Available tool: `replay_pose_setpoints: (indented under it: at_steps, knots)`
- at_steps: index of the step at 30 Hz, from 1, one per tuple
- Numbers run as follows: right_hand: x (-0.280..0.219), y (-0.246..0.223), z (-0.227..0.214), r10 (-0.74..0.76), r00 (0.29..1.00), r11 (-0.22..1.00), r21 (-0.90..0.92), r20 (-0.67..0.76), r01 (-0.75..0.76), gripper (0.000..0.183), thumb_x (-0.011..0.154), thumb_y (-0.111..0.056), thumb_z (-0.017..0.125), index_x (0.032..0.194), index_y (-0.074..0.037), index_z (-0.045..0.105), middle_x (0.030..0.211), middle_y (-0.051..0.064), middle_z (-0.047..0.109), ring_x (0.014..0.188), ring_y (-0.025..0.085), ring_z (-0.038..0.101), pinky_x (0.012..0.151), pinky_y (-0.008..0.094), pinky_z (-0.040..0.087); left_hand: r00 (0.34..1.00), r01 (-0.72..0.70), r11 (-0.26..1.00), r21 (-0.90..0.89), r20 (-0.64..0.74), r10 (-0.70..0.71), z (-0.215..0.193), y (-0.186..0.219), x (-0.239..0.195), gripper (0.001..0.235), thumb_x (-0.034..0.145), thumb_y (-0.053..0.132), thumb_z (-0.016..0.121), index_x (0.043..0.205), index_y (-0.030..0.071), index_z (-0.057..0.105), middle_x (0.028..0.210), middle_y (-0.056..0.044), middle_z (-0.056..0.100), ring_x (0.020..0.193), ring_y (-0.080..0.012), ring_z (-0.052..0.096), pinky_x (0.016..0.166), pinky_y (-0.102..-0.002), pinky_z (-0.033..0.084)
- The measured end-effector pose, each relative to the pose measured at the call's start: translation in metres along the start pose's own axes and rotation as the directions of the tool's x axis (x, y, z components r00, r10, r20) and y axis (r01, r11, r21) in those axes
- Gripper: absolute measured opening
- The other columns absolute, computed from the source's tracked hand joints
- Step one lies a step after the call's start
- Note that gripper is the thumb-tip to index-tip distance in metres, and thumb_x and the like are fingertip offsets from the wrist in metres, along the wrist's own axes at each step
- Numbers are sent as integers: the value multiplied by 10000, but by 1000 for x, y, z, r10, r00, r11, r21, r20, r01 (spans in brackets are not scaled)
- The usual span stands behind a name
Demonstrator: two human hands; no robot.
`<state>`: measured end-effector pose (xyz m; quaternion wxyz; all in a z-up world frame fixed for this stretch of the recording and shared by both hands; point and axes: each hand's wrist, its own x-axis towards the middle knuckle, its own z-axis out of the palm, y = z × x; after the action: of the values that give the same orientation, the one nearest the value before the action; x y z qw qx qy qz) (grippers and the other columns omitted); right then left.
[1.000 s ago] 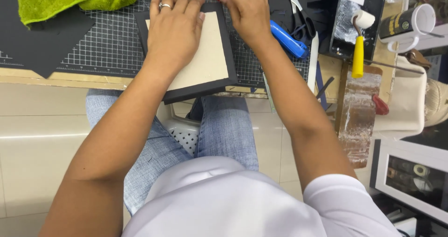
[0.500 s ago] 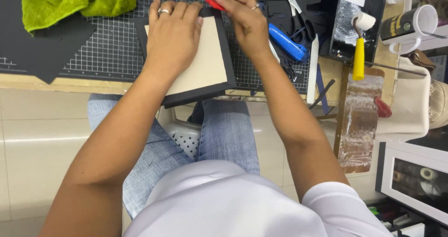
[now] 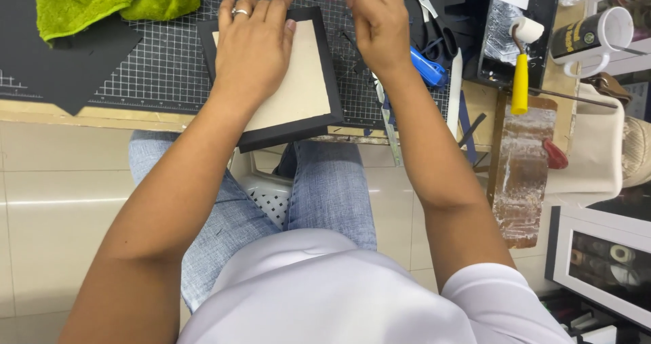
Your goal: Assembling and covering a small box with black paper using glue and hand tools
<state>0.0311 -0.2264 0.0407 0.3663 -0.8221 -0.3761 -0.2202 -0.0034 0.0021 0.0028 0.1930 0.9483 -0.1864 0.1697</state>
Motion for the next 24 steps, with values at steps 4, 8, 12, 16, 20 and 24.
replay_pose_setpoints:
  at_steps: [4,8,12,16,20,24]
  knots:
    - [-18,-6,3,-169,983,943,-280,70,182,302,1078,-14,518,1261,-132,727,1198,85,709,1052,317,598,863,468,452,999,-20,1000,-20,-25,19,4,2,2,316,1133,260,485,1312,64,657,1195,-152,723,1142,-412,579,1116,-587,246]
    - [-51,-41,-19,-158,965,927,-307,208,218,286,1071,-9,647,1328,-128,691,1182,93,748,1008,295,602,800,444,478,998,-30,999,16,-62,31,8,-2,1,292,1116,253,528,1286,72,681,1154,-143,731,1111,-407,586,1094,-582,268]
    - [-95,-86,-56,-67,953,947,-282,294,153,372,1055,22,644,1387,-147,655,1266,89,741,1064,293,593,859,440,503,998,-19,1000,-10,-57,19,8,-2,1,296,1131,245,518,1298,62,680,1188,-151,731,1146,-416,576,1106,-588,256]
    - [-99,-106,-80,73,919,995,-95,387,-39,328,1062,22,583,1341,-130,667,1141,36,717,1083,253,618,961,407,442,994,-36,999,32,-103,40,11,-2,0,272,1114,258,577,1271,83,712,1136,-142,741,1112,-406,592,1077,-561,297]
    - [-92,-97,-73,331,924,941,-133,190,-310,438,1153,-242,559,1567,-135,466,1029,15,563,994,219,444,929,377,361,994,-36,999,35,-105,39,12,-3,2,270,1113,266,568,1258,85,707,1120,-138,734,1110,-410,597,1069,-562,301]
    - [-97,-67,-43,148,959,941,-331,241,-62,573,1094,-359,710,1592,-287,437,1052,-20,568,1022,220,461,948,399,329,999,-5,1000,0,-51,5,9,-2,5,308,1117,254,517,1293,57,676,1162,-166,724,1134,-432,580,1111,-600,247]
